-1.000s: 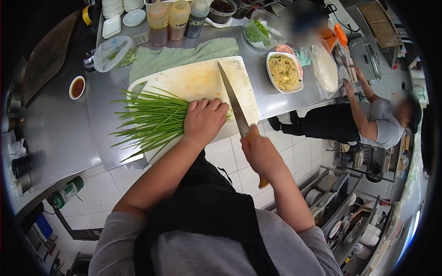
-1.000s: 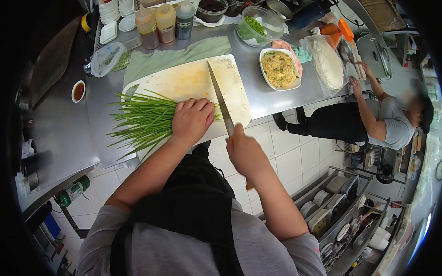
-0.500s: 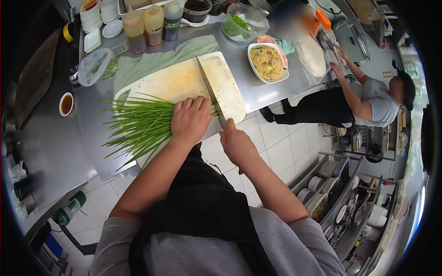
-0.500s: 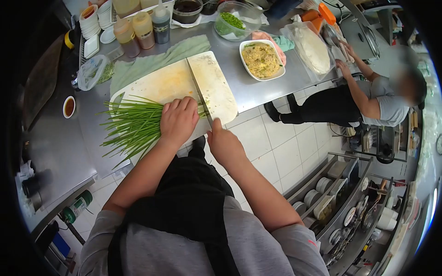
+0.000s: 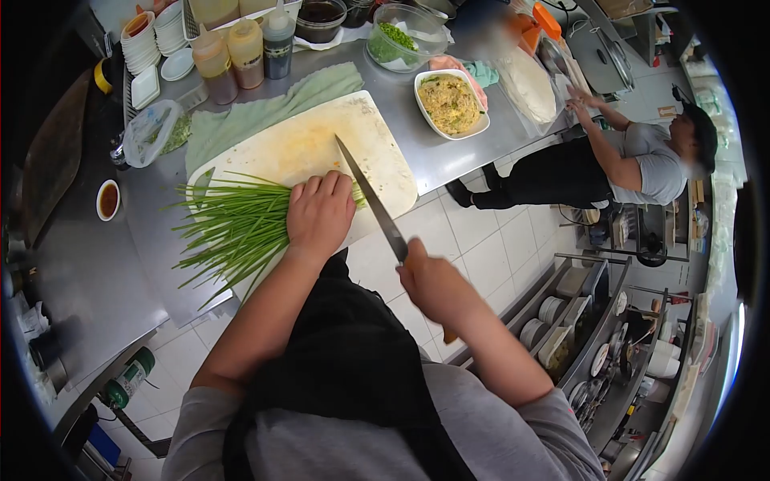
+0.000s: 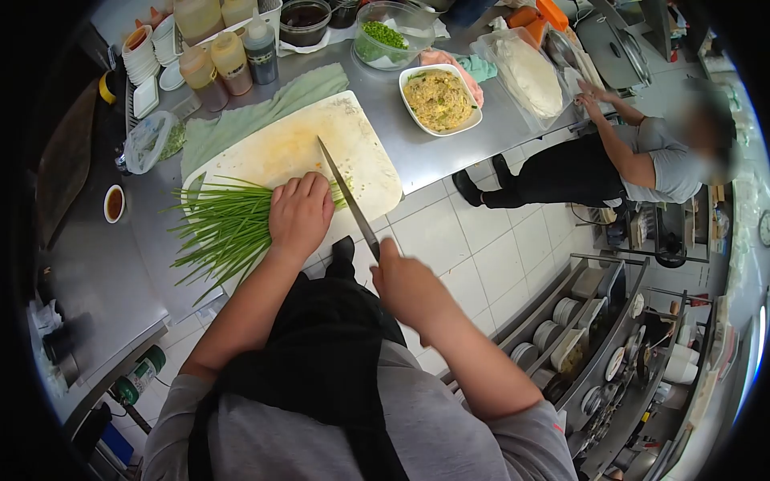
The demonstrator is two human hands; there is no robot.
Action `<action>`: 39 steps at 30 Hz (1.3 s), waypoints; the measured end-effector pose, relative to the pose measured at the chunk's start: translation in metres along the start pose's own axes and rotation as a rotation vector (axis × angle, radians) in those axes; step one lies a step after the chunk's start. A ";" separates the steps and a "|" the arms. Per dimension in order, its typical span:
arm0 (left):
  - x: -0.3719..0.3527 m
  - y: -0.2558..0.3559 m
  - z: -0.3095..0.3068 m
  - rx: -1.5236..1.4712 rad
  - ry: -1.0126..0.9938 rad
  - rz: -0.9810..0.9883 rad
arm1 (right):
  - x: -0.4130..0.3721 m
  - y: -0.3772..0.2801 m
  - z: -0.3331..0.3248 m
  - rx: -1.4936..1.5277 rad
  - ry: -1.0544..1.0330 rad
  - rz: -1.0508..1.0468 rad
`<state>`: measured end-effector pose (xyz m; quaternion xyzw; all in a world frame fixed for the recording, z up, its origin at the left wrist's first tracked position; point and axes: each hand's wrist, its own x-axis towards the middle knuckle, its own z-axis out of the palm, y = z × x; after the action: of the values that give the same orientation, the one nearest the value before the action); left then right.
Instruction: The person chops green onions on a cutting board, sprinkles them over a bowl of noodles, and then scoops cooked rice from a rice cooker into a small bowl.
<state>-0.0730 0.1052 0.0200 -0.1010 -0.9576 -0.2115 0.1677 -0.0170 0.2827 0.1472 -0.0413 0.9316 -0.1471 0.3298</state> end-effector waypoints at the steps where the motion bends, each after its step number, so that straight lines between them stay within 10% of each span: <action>1: 0.001 0.000 0.000 0.001 0.002 0.000 | -0.001 0.004 0.015 -0.006 -0.006 0.024; 39: 0.001 -0.003 0.005 0.029 0.031 0.011 | -0.006 0.001 -0.008 -0.007 0.016 -0.017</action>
<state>-0.0762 0.1044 0.0149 -0.1005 -0.9572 -0.1980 0.1854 -0.0168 0.2866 0.1562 -0.0491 0.9343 -0.1470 0.3209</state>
